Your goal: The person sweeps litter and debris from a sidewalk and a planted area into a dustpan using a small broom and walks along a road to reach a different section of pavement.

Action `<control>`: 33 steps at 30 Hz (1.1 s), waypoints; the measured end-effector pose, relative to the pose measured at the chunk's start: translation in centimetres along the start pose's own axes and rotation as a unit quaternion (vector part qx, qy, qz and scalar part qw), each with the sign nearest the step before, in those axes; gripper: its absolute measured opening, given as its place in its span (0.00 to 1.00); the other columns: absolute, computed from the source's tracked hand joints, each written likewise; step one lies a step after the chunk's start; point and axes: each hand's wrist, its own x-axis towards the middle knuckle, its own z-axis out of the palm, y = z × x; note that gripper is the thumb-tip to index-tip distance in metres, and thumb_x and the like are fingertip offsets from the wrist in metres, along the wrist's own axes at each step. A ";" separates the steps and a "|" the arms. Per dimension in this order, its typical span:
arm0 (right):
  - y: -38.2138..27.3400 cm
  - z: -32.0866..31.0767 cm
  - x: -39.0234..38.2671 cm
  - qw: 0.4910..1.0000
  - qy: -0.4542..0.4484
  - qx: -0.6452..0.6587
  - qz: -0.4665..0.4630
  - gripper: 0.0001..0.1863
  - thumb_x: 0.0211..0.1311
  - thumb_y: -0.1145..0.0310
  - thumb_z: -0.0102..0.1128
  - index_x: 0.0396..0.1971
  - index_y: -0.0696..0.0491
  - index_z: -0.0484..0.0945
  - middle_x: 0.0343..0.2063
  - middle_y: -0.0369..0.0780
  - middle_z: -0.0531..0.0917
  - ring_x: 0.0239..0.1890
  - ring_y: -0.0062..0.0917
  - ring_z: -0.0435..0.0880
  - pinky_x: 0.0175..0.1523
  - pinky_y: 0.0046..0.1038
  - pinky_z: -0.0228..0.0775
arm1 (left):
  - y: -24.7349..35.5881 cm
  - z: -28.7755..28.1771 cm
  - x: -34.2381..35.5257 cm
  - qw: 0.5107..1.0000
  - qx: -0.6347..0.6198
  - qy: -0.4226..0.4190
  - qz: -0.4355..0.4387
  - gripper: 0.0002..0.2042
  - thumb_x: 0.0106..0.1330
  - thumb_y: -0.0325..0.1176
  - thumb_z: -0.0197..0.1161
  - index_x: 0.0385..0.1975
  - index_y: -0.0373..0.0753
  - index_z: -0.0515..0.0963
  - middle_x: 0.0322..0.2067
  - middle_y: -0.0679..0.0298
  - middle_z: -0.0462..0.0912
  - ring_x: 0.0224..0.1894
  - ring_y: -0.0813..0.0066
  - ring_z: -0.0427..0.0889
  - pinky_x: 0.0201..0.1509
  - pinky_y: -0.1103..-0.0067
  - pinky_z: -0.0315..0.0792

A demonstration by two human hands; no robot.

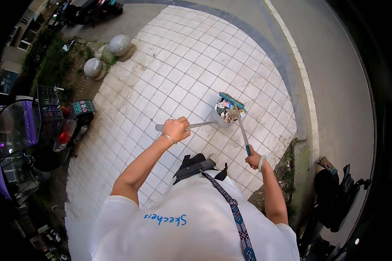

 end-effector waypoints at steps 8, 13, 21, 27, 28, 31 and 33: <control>-5.4 -10.1 3.9 0.999 0.042 0.008 -0.020 0.42 0.39 0.81 0.42 0.56 0.42 0.37 0.04 0.33 0.58 0.04 0.19 0.56 0.08 0.22 0.42 | 0.2 -0.4 11.3 0.999 -0.002 0.039 0.004 0.08 0.39 0.38 0.55 0.16 0.42 0.73 0.25 0.71 0.73 0.19 0.70 0.74 0.20 0.74 0.69; -11.1 -16.8 8.5 0.999 0.009 0.014 -0.031 0.42 0.39 0.82 0.43 0.56 0.43 0.35 0.05 0.34 0.60 0.03 0.19 0.57 0.07 0.22 0.44 | -1.9 -0.5 19.2 1.000 0.021 -0.001 -0.011 0.09 0.40 0.38 0.53 0.16 0.41 0.72 0.24 0.69 0.72 0.20 0.70 0.74 0.21 0.74 0.69; -20.0 -27.5 15.0 1.000 -0.013 0.018 -0.016 0.42 0.38 0.82 0.44 0.55 0.43 0.36 0.05 0.35 0.60 0.04 0.19 0.57 0.08 0.22 0.44 | -5.8 -2.3 34.7 0.998 -0.006 -0.064 -0.022 0.10 0.38 0.38 0.54 0.19 0.39 0.74 0.25 0.64 0.73 0.24 0.67 0.75 0.25 0.73 0.70; -28.1 -36.6 20.0 0.997 -0.077 -0.027 -0.001 0.41 0.38 0.81 0.44 0.54 0.42 0.39 0.06 0.35 0.60 0.04 0.19 0.57 0.08 0.21 0.44 | -8.2 -3.9 45.8 0.992 0.011 -0.104 -0.070 0.11 0.38 0.39 0.55 0.18 0.39 0.74 0.25 0.64 0.74 0.24 0.66 0.75 0.25 0.72 0.70; -29.9 -38.4 21.0 0.996 -0.083 -0.038 -0.002 0.41 0.38 0.81 0.44 0.54 0.42 0.39 0.06 0.35 0.60 0.04 0.19 0.57 0.08 0.21 0.44 | -8.3 -3.8 47.5 0.989 0.012 -0.118 -0.088 0.11 0.38 0.39 0.55 0.18 0.39 0.74 0.25 0.64 0.74 0.24 0.66 0.75 0.25 0.72 0.70; -34.5 -44.6 24.2 0.996 -0.072 -0.057 -0.011 0.40 0.39 0.80 0.44 0.54 0.40 0.39 0.06 0.34 0.59 0.05 0.18 0.57 0.09 0.20 0.44 | -9.4 -3.6 53.8 0.993 0.020 -0.067 -0.090 0.09 0.38 0.38 0.54 0.16 0.41 0.73 0.23 0.65 0.73 0.21 0.65 0.74 0.22 0.71 0.69; -37.6 -49.5 26.4 0.987 -0.086 -0.134 -0.029 0.41 0.39 0.80 0.43 0.55 0.40 0.38 0.06 0.35 0.59 0.05 0.18 0.56 0.09 0.20 0.44 | -8.9 -4.7 57.9 0.990 0.017 -0.076 -0.118 0.09 0.38 0.39 0.55 0.16 0.40 0.74 0.23 0.64 0.73 0.23 0.66 0.75 0.24 0.71 0.69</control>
